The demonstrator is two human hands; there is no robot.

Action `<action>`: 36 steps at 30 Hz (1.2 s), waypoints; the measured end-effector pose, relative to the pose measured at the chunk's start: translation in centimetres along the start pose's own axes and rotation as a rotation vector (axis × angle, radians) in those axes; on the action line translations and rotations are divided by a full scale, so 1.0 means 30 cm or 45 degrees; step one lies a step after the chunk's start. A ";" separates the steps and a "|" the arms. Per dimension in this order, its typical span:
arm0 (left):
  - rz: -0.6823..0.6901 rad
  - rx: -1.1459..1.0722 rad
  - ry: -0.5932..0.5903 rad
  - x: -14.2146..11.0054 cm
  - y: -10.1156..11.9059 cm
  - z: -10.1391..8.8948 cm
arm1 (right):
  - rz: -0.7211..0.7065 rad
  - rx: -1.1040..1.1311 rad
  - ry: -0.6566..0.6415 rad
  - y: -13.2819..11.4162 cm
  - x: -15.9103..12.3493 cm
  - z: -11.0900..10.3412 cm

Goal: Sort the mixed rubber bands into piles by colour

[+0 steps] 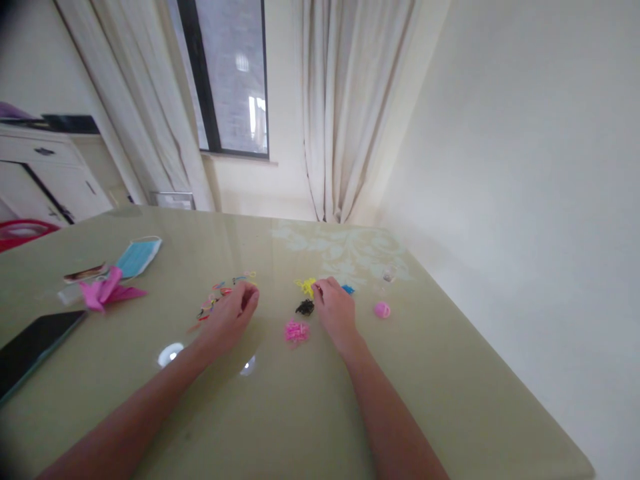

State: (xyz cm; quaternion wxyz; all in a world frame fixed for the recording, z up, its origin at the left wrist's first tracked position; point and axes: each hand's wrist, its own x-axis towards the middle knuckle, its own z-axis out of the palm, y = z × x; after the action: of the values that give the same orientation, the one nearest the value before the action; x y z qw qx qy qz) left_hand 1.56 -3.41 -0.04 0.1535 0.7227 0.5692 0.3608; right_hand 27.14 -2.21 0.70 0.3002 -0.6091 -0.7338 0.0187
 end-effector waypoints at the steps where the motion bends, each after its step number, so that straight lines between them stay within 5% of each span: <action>1: 0.015 -0.042 -0.016 -0.002 0.002 0.002 | 0.015 -0.101 -0.055 0.001 0.004 0.003; 9: 0.066 -0.421 -0.272 -0.027 0.036 0.026 | 0.127 -0.343 -0.062 -0.014 0.042 0.028; 14: -0.056 -0.812 -0.254 -0.031 0.050 0.028 | -0.076 0.195 0.120 -0.045 -0.018 0.010; 19: -0.112 -0.983 -0.172 -0.031 0.077 -0.004 | -0.273 0.600 0.052 -0.128 -0.081 -0.011; 30: -0.090 -0.972 -0.156 -0.030 0.078 0.007 | -0.272 0.687 0.031 -0.146 -0.093 0.001; 36: -0.160 -0.544 -0.003 0.016 -0.015 0.003 | -0.268 0.649 0.038 -0.124 -0.070 -0.004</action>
State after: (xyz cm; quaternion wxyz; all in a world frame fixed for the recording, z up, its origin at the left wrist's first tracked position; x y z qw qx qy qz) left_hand 1.34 -2.82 -0.22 0.3261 0.6372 0.5234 0.4621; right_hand 24.08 -5.12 1.39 0.4549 -0.4344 -0.7602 0.1626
